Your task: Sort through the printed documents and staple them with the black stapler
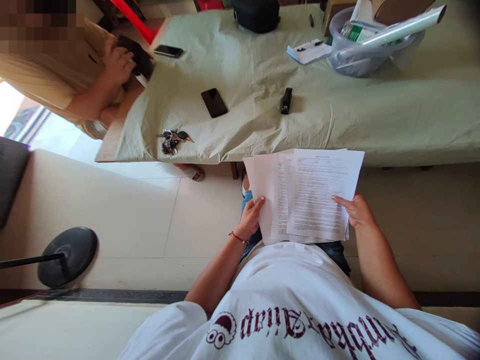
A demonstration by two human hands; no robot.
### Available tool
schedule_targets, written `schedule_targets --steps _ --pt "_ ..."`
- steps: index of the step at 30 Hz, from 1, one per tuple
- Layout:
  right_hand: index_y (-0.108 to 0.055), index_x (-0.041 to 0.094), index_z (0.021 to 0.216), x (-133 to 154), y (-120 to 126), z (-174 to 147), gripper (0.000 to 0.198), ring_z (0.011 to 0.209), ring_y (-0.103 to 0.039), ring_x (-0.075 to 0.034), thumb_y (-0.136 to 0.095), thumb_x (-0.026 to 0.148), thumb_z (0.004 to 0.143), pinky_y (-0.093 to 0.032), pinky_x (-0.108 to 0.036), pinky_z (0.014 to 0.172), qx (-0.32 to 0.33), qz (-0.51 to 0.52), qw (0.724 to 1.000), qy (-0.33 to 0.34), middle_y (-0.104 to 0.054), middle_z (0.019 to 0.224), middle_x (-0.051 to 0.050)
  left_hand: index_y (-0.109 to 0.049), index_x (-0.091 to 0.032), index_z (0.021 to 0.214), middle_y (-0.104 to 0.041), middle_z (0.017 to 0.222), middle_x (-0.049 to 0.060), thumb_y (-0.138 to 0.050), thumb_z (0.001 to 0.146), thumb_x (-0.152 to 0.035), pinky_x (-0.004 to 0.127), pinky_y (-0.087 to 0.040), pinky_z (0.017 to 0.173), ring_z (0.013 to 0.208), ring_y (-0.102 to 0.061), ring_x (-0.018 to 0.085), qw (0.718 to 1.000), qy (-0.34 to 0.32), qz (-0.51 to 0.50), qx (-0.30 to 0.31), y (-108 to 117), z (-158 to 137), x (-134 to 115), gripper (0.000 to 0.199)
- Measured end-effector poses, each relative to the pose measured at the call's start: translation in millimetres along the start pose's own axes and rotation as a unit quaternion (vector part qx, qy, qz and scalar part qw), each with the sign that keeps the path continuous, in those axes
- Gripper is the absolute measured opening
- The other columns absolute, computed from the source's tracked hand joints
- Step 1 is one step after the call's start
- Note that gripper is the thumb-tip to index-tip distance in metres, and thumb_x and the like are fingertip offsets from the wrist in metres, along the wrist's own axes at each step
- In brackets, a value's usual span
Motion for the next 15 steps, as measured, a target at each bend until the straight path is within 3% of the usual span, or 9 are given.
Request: schedule_targets --steps 7,15 --pt "-0.082 0.018 0.094 4.1 -27.7 1.8 0.056 0.092 -0.082 -0.033 -0.103 0.037 0.046 -0.065 -0.048 0.094 0.033 -0.019 0.999 0.016 -0.084 0.095 -0.009 -0.077 -0.018 0.101 -0.082 0.102 0.014 -0.091 0.068 -0.069 0.05 -0.063 0.102 0.117 -0.075 0.039 1.0 0.008 -0.012 0.012 -6.2 -2.6 -1.6 0.062" --pt "-0.081 0.022 0.097 26.8 -64.8 4.0 0.051 0.089 -0.08 -0.026 -0.1 0.035 0.052 -0.064 -0.04 0.089 0.084 -0.05 0.994 0.049 -0.084 0.097 -0.004 -0.077 -0.017 0.107 -0.082 0.11 0.014 -0.097 0.066 -0.058 0.052 -0.063 0.101 0.113 -0.077 0.038 1.0 0.001 -0.009 0.024 -4.8 -2.2 -0.3 0.061"
Point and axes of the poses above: each hand's wrist, its own z-axis towards the middle knuckle, its own y-axis out of the back of the hand, x = y × z, the point moved 7 cm from there along z, towards the middle knuckle
